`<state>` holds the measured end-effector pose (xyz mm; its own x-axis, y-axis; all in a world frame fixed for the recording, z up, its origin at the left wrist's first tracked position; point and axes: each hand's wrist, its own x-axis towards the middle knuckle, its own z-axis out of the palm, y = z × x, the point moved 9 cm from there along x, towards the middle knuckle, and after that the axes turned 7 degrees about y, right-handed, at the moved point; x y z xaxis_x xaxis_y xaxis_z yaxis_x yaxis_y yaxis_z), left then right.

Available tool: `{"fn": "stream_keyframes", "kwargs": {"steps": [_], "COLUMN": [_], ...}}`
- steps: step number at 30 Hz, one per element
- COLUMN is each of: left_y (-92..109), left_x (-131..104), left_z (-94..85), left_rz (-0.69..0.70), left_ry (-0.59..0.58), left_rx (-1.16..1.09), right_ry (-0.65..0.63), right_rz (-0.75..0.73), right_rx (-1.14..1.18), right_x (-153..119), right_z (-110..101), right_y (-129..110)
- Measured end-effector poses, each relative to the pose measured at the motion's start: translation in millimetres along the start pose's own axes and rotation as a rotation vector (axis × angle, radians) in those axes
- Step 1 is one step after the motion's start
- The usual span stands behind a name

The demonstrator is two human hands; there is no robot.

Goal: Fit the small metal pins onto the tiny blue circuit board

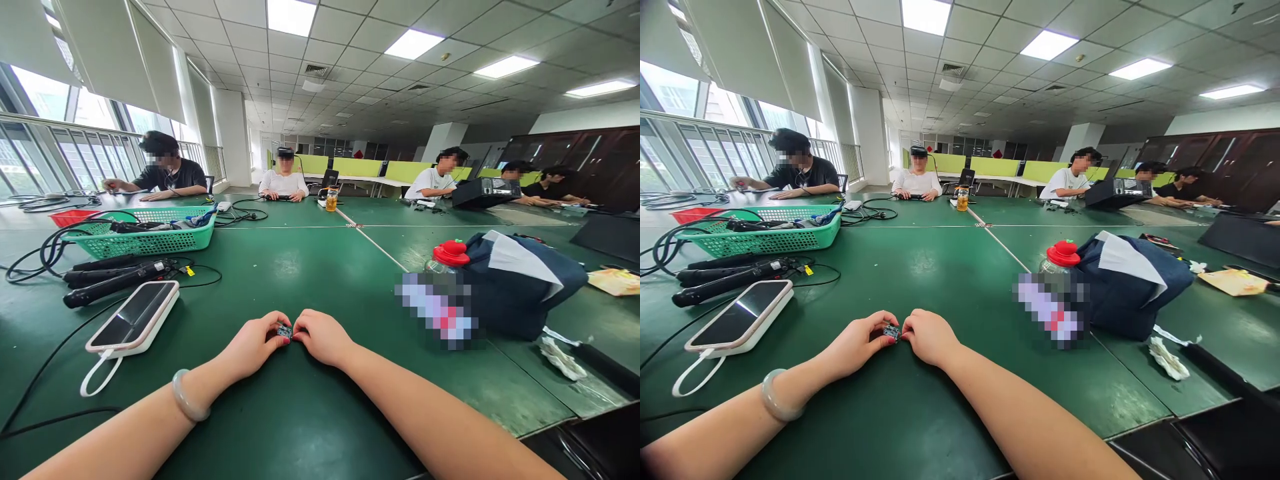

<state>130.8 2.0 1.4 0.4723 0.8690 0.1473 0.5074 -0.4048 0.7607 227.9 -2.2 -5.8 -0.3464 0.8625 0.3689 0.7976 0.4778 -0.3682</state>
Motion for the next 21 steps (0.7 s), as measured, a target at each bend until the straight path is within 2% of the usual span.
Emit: {"fn": "stream_keyframes", "kwargs": {"steps": [7, 12, 16, 18, 21], "left_y": [-3, -15, -26, -28, -25], "left_x": [2, 6, 9, 9, 8], "left_z": [-4.8, -9.5, -6.5, -3.4, 1.0], "left_rz": [0.012, -0.054, -0.097, -0.104, -0.118], "left_ry": [0.055, 0.107, 0.102, 0.087, 0.058], "left_rx": [-0.026, -0.073, -0.213, -0.28, -0.369], "right_ry": [0.009, 0.014, 0.026, 0.071, 0.189], "right_rz": [-0.016, 0.094, 0.206, 0.226, 0.162], "right_rx": [0.008, 0.165, 0.325, 0.397, 0.444], "right_x": [1, 3, 2, 1, 2], "right_z": [2, -2, -3, -6, -17], "right_y": [1, 11, 18, 17, 6]}}
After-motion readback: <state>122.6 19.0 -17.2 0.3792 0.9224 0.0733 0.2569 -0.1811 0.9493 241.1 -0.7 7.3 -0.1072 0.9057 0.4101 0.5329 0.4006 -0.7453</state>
